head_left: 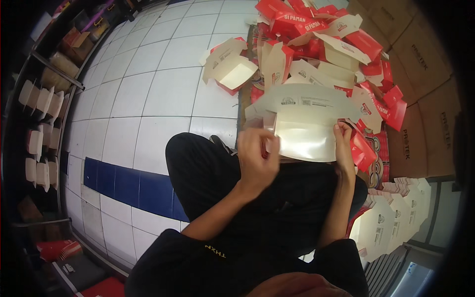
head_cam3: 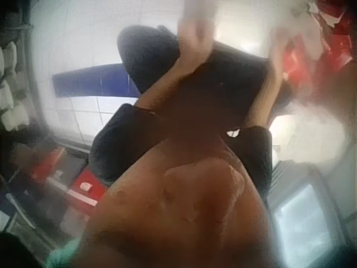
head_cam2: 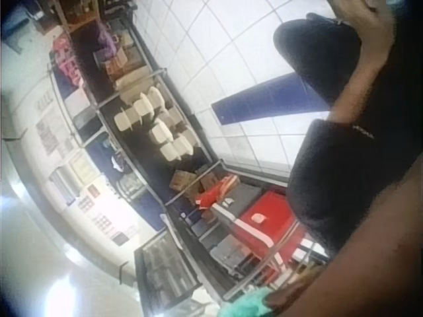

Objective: The person assembles cardboard food boxes by folding pre-cut flaps and securing tabs by hand, then stacks the completed containers into a pile.

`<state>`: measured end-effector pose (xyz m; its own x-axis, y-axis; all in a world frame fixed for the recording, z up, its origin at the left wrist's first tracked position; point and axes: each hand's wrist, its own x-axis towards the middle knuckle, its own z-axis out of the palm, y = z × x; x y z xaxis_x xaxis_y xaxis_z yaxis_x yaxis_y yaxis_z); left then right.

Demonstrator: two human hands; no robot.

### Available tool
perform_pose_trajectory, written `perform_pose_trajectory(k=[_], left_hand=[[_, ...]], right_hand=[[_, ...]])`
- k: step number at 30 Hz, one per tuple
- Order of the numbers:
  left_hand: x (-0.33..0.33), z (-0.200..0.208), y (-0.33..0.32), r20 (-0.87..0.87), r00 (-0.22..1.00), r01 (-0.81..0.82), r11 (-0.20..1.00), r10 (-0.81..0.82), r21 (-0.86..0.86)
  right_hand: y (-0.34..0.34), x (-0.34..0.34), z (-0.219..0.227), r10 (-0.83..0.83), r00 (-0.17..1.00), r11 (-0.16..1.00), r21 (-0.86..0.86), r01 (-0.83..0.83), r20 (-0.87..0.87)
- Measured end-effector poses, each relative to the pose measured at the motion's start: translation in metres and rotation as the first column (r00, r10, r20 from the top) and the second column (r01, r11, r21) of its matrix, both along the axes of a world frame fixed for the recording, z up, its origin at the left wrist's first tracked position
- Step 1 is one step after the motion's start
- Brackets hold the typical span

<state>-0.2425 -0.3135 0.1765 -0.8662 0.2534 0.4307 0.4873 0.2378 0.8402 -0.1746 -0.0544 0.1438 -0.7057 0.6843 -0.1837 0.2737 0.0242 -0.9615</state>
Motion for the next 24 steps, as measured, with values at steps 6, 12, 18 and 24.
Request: perform_pose_trajectory(k=[6, 12, 18, 24], left_hand=[[-0.036, -0.089, 0.016, 0.467, 0.884, -0.071, 0.984, -0.014, 0.162], [-0.028, -0.097, 0.011, 0.354, 0.935, -0.015, 0.998, -0.006, 0.056], [-0.012, -0.088, 0.016, 0.373, 0.928, -0.085, 0.98, 0.012, 0.179], [-0.018, -0.101, 0.008, 0.258, 0.966, -0.034, 0.992, 0.001, 0.124]], right_hand=[[-0.018, -0.036, -0.008, 0.102, 0.992, 0.946, 0.299, -0.121, 0.081], [0.011, -0.03, -0.041, 0.182, 0.972, 0.935, 0.28, -0.217, 0.147], [-0.002, -0.015, -0.03, 0.191, 0.975, 0.958, 0.193, -0.21, 0.112], [-0.013, -0.034, -0.015, 0.255, 0.962, 0.962, 0.078, -0.263, 0.099]])
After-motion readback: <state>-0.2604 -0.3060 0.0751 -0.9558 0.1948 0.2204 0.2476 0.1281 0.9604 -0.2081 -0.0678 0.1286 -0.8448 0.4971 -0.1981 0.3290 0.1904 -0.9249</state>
